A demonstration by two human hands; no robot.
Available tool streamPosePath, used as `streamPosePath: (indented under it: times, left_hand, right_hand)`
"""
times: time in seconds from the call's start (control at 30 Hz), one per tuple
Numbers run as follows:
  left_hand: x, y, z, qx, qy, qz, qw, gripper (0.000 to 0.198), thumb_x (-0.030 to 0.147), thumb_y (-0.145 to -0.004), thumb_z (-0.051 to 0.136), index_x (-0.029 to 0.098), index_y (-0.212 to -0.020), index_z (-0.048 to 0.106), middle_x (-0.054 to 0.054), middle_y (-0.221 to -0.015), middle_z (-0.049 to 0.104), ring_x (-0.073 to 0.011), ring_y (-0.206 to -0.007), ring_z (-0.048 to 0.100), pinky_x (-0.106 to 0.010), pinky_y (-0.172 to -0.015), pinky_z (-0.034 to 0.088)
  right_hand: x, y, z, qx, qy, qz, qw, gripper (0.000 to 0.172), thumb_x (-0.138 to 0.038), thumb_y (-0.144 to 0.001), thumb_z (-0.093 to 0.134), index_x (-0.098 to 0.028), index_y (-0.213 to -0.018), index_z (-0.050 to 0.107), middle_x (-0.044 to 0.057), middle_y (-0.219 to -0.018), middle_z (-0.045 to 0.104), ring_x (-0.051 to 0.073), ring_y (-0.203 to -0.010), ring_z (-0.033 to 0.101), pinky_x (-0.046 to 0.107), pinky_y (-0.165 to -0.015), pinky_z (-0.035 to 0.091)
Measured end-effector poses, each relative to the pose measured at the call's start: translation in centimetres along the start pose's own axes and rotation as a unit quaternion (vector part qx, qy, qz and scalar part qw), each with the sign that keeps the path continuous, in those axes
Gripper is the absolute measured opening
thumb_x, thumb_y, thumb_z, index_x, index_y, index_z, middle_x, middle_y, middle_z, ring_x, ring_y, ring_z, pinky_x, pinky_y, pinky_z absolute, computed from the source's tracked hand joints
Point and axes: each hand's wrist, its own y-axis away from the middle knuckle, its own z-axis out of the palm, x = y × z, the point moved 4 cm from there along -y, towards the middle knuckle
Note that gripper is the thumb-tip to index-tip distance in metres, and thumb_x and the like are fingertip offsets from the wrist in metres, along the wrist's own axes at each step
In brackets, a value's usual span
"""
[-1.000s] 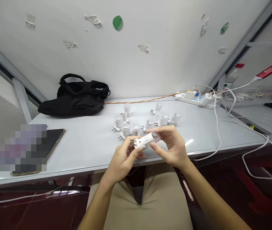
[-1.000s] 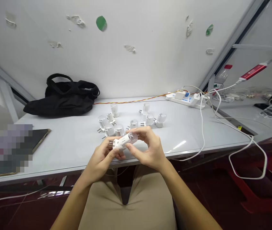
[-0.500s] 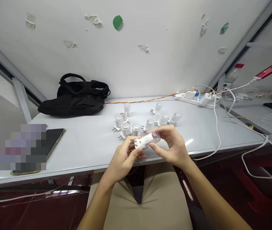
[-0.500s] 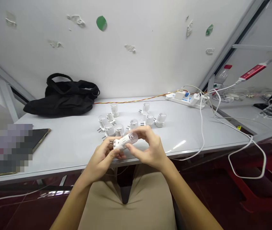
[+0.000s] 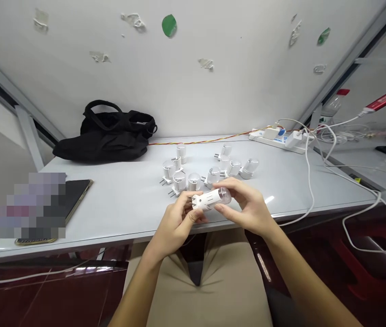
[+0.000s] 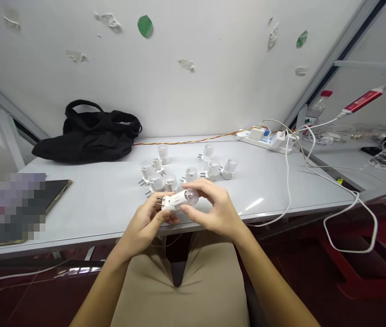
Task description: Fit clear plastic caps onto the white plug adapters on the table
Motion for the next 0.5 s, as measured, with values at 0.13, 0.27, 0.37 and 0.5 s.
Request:
streamPosePath:
  times: [0.13, 0.27, 0.37, 0.5]
  left_hand:
    - [-0.04, -0.02, -0.05, 0.003, -0.001, -0.003, 1.000, 0.041, 0.046, -0.100, 0.058, 0.020, -0.131, 0.054, -0.005, -0.094, 0.075, -0.0198, -0.084, 0.073, -0.031, -0.081, 0.059]
    - [-0.09, -0.01, -0.07, 0.005, -0.004, -0.001, 1.000, 0.041, 0.045, -0.100, 0.057, 0.019, -0.132, 0.054, -0.005, -0.092, 0.075, -0.0197, -0.084, 0.073, -0.031, -0.079, 0.059]
    - [-0.12, -0.06, -0.07, 0.007, -0.011, -0.002, 1.000, 0.040, 0.045, -0.100, 0.057, 0.019, -0.131, 0.055, -0.006, -0.093, 0.075, -0.0204, -0.083, 0.073, -0.032, -0.079, 0.059]
    - [0.01, -0.15, 0.07, -0.001, 0.007, 0.001, 1.000, 0.040, 0.045, -0.098, 0.060, 0.020, -0.129, 0.056, -0.009, -0.103, 0.075, -0.0229, -0.088, 0.074, -0.034, -0.080, 0.061]
  right_hand:
    - [-0.03, 0.11, -0.03, -0.004, -0.001, 0.016, 1.000, 0.034, -0.027, -0.089, 0.074, -0.023, -0.121, 0.068, 0.006, -0.102, 0.065, 0.019, -0.089, 0.063, 0.031, -0.076, 0.058]
    - [-0.23, 0.06, 0.01, -0.012, 0.017, 0.010, 1.000, 0.035, -0.026, -0.088, 0.074, -0.022, -0.122, 0.068, 0.006, -0.099, 0.065, 0.018, -0.087, 0.062, 0.030, -0.074, 0.058]
    - [-0.40, -0.03, 0.20, -0.025, 0.049, -0.002, 0.998, 0.037, -0.024, -0.089, 0.072, -0.022, -0.125, 0.067, 0.006, -0.099, 0.066, 0.019, -0.087, 0.062, 0.031, -0.075, 0.058]
    - [-0.32, 0.26, 0.72, -0.027, 0.064, -0.008, 0.998, 0.046, -0.023, -0.089, 0.071, -0.023, -0.134, 0.060, 0.007, -0.107, 0.068, 0.018, -0.090, 0.066, 0.033, -0.079, 0.060]
